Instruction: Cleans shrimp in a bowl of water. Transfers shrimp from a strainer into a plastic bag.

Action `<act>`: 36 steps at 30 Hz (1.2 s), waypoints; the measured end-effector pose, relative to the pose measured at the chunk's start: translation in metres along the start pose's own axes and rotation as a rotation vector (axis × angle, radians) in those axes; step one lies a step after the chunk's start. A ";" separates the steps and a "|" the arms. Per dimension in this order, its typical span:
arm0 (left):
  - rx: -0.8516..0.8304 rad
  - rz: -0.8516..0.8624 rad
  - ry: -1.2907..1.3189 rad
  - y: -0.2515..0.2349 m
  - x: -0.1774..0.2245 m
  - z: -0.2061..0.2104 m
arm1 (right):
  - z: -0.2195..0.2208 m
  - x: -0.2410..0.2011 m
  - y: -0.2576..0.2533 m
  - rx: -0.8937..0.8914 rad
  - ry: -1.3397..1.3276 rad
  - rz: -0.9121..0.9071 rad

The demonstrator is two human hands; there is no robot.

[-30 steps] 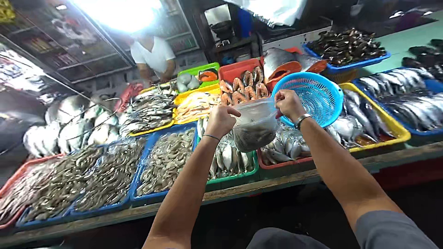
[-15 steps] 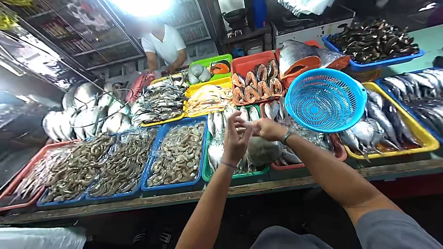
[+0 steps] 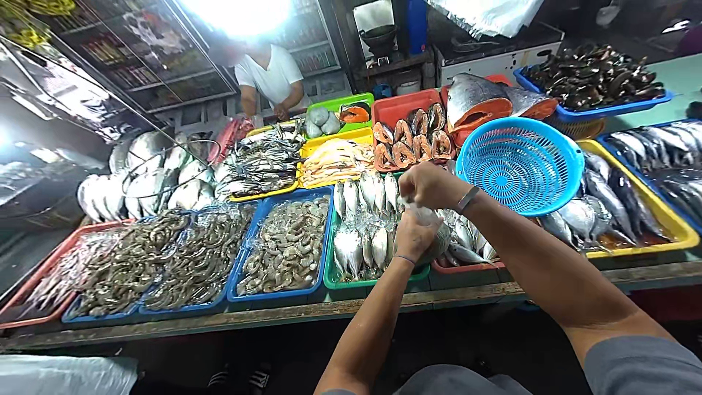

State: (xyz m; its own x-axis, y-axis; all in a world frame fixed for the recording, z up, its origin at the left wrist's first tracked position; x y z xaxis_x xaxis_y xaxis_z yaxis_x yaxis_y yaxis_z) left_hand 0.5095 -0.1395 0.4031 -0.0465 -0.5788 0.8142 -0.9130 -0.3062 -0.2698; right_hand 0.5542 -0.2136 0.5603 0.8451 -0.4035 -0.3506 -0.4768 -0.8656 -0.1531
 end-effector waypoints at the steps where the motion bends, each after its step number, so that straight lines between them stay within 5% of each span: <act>1: -0.003 0.026 -0.019 -0.003 -0.002 0.005 | -0.011 -0.003 0.006 0.166 -0.018 -0.038; 3: -0.020 0.148 -0.056 -0.006 -0.005 0.010 | -0.028 -0.016 0.020 0.430 0.042 -0.137; 4: -0.051 0.225 -0.068 -0.004 -0.003 0.009 | -0.026 -0.023 0.027 0.421 0.142 -0.193; 6: -0.127 0.296 -0.047 -0.001 0.005 -0.002 | 0.004 -0.018 0.031 0.224 0.402 -0.248; 9: -0.317 0.136 0.118 -0.004 0.002 -0.009 | 0.048 0.029 0.023 -0.039 0.580 -0.150; 12: -0.379 -0.004 0.286 -0.021 0.001 -0.011 | 0.041 0.054 0.009 -0.283 0.582 0.032; 15: -0.417 0.070 0.002 -0.042 0.003 -0.023 | 0.035 0.078 0.013 -0.281 0.432 0.077; 18: -0.573 0.223 -0.466 -0.051 0.027 -0.029 | 0.072 0.107 0.061 -0.109 -0.044 0.167; 20: -0.761 0.205 -0.654 -0.051 0.047 -0.020 | 0.131 0.097 0.107 0.065 -0.774 0.352; 23: -0.949 0.011 -0.785 -0.048 0.066 -0.005 | 0.195 0.016 0.127 0.180 -1.886 0.659; 27: -0.825 -0.217 -0.836 -0.032 0.065 0.006 | 0.216 -0.048 0.069 0.379 -2.364 0.534; 30: -0.600 -0.131 -0.763 -0.021 0.053 0.000 | 0.223 -0.047 0.045 0.325 -2.313 0.389; 34: -0.626 0.047 -0.901 -0.013 0.043 -0.015 | 0.207 -0.009 0.096 0.060 -1.765 0.548; 36: -0.662 0.205 -0.978 -0.011 0.043 -0.016 | 0.178 0.030 0.120 0.225 -1.411 0.585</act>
Point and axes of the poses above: each hand's wrist, its own y-axis away from the middle knuckle, its own z-axis out of the palm, x = y × z, the point moved 5 cm from there along -y, towards the middle knuckle, and after that the axes turned 7 degrees about y, right-handed, at the moved point
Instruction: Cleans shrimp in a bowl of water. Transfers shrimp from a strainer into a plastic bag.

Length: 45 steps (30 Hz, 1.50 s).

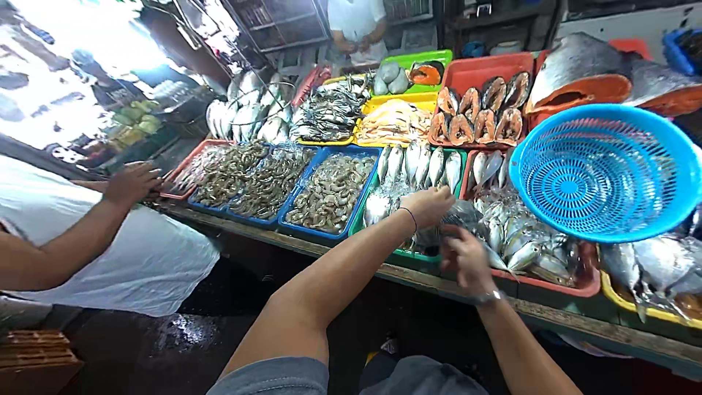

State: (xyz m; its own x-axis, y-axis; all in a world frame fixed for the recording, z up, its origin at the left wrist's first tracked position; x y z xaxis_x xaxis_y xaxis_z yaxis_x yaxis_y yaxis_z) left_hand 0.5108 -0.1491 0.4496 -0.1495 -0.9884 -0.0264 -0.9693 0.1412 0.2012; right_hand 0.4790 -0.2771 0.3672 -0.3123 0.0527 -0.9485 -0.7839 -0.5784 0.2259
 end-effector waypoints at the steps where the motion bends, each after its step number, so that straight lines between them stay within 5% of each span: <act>1: 0.017 0.061 -0.051 -0.001 0.000 -0.001 | -0.020 -0.019 -0.007 0.096 0.143 -0.136; 4: 0.007 0.225 -0.039 -0.001 0.006 -0.001 | -0.033 -0.084 -0.051 0.088 0.637 -0.371; 8: 0.026 0.410 -0.023 -0.003 0.012 -0.003 | 0.019 -0.113 -0.114 -0.254 1.019 -0.034; 11: 0.119 0.565 -0.025 -0.005 0.004 0.005 | 0.021 -0.104 -0.126 -0.367 1.023 0.125; 14: 0.378 0.784 0.017 0.005 -0.004 0.009 | -0.003 -0.106 -0.125 -0.192 0.916 0.148; 18: 0.626 0.478 0.639 0.003 -0.011 0.025 | -0.021 -0.096 -0.118 0.044 0.880 0.099; 21: 0.713 0.206 0.906 0.006 -0.009 0.031 | -0.015 -0.101 -0.098 0.225 0.907 -0.111; 27: 0.306 -0.124 1.485 -0.014 -0.017 0.037 | -0.010 -0.074 -0.031 0.417 1.014 -0.524; 32: 0.218 -0.313 1.757 0.006 -0.006 0.048 | -0.025 -0.050 -0.022 0.535 1.140 -0.685; 36: 0.264 -0.364 1.708 0.007 0.000 0.039 | -0.018 -0.045 -0.024 0.529 1.196 -0.719; 42: 0.366 -0.169 1.194 -0.006 -0.009 0.033 | -0.015 -0.044 -0.029 0.571 1.391 -0.650; 45: 0.298 -0.005 0.969 0.000 -0.012 0.027 | -0.032 -0.046 -0.030 0.451 1.410 -0.562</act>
Point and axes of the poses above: each hand's wrist, its own y-axis away from the middle knuckle, its own z-axis out of the palm, x = y × z, the point moved 5 cm from there along -y, towards the middle knuckle, and after that the axes turned 7 degrees about y, right-handed, at the moved point
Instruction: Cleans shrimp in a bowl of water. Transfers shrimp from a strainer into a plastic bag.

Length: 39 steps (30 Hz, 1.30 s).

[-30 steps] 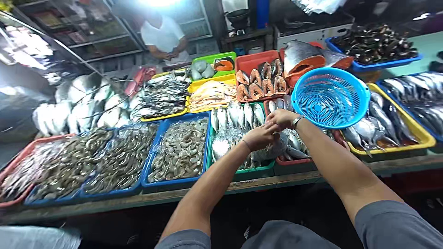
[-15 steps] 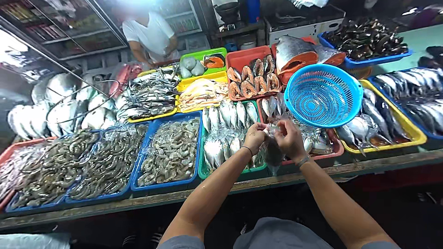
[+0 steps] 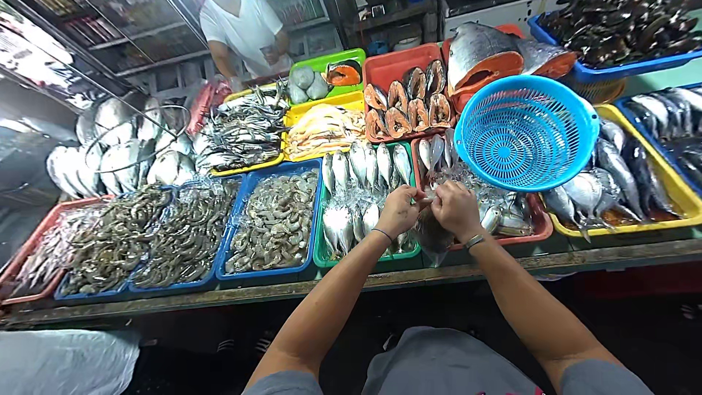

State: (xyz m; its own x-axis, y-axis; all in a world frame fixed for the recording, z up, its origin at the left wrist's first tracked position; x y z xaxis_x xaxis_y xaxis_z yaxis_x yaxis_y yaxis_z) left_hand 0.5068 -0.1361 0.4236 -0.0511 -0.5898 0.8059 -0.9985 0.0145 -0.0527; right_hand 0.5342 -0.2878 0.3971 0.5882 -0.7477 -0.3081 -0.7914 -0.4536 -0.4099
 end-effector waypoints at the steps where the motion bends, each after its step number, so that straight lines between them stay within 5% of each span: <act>1: -0.086 -0.028 0.074 0.002 -0.002 0.000 | -0.001 0.008 0.001 -0.037 -0.072 -0.007; 3: -0.226 -0.173 0.330 0.011 -0.004 0.006 | -0.008 0.018 0.006 0.003 -0.196 -0.042; 6: -0.224 -0.346 0.568 0.014 -0.005 0.011 | -0.025 0.014 0.009 0.152 -0.300 -0.133; 14: -0.221 -0.376 0.820 0.031 -0.008 0.013 | -0.017 -0.012 0.013 0.133 -0.193 -0.371; 19: -0.174 -0.276 0.679 0.036 -0.005 0.005 | -0.029 -0.020 0.007 0.213 -0.120 -0.459; 24: -0.047 -0.342 0.693 0.036 -0.001 0.002 | -0.032 -0.036 -0.013 0.031 0.103 -0.591; 29: -0.017 0.041 0.536 0.044 0.007 -0.006 | -0.087 -0.067 -0.064 0.147 0.220 -0.816; 34: 0.210 0.060 0.227 0.026 -0.012 -0.016 | -0.067 -0.076 -0.061 0.070 0.134 -0.703; 39: 0.199 -0.044 0.170 0.038 -0.033 -0.012 | -0.048 -0.043 -0.056 0.083 -0.135 -0.531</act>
State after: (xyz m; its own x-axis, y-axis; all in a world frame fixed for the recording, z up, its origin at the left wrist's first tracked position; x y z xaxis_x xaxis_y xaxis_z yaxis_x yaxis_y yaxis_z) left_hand 0.4704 -0.1065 0.4014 -0.0269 -0.4423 0.8965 -0.9773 -0.1770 -0.1167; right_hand 0.5450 -0.2542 0.4746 0.9233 -0.3553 -0.1462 -0.3678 -0.7076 -0.6033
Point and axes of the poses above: each hand's wrist, its own y-axis away from the middle knuckle, its own z-axis out of the palm, x = y × z, the point moved 5 cm from there along -y, towards the middle knuckle, and after that the axes turned 7 degrees about y, right-handed, at the moved point
